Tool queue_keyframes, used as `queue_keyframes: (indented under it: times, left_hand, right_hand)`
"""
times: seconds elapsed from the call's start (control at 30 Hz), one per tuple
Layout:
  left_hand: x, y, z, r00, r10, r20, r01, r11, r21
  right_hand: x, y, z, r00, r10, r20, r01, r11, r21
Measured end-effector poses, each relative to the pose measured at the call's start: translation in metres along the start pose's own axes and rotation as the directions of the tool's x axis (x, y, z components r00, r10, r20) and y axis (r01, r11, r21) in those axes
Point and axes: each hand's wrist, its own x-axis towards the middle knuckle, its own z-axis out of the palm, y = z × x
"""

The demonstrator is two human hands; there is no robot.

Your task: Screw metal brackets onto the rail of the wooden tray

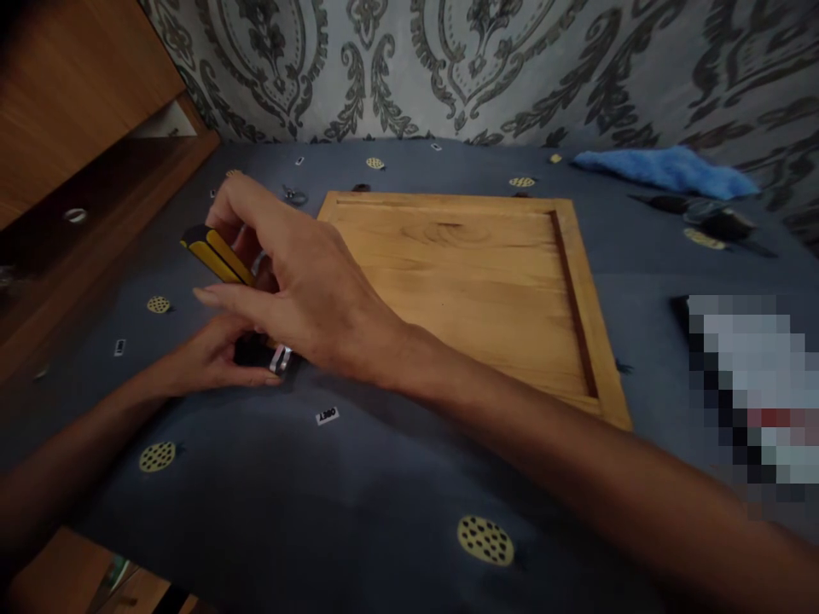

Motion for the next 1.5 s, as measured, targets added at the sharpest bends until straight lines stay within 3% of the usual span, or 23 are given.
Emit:
queue_keyframes:
  times: [0.13, 0.3, 0.57, 0.83, 1.07, 1.5]
  left_hand:
    - [0.002, 0.002, -0.001, 1.000, 0.019, 0.007, -0.019, 1.000, -0.003]
    - [0.004, 0.004, -0.002, 0.998, 0.059, 0.003, -0.059, 0.998, 0.013]
    - [0.004, 0.002, -0.001, 0.998, 0.066, 0.002, -0.066, 0.998, 0.012]
    - [0.001, 0.000, 0.000, 0.999, 0.036, 0.009, -0.036, 0.999, -0.006]
    - [0.001, -0.001, 0.000, 0.999, 0.031, 0.006, -0.031, 0.999, -0.026]
    - [0.000, -0.002, 0.000, 0.999, -0.027, 0.026, 0.027, 1.000, 0.012]
  right_hand:
    - [0.001, -0.002, -0.004, 1.000, 0.021, 0.010, -0.020, 0.999, -0.044]
    - [0.004, -0.007, -0.013, 0.997, -0.040, 0.070, 0.052, 0.982, -0.179]
    - [0.002, -0.006, -0.013, 0.993, -0.096, 0.073, 0.106, 0.983, -0.148]
    - [0.014, -0.006, -0.002, 0.998, -0.032, 0.062, 0.040, 0.991, -0.131]
    - [0.029, -0.006, 0.005, 0.992, -0.003, 0.130, 0.023, 0.987, -0.156]
    - [0.030, -0.012, 0.009, 0.992, 0.036, 0.123, -0.010, 0.978, -0.211]
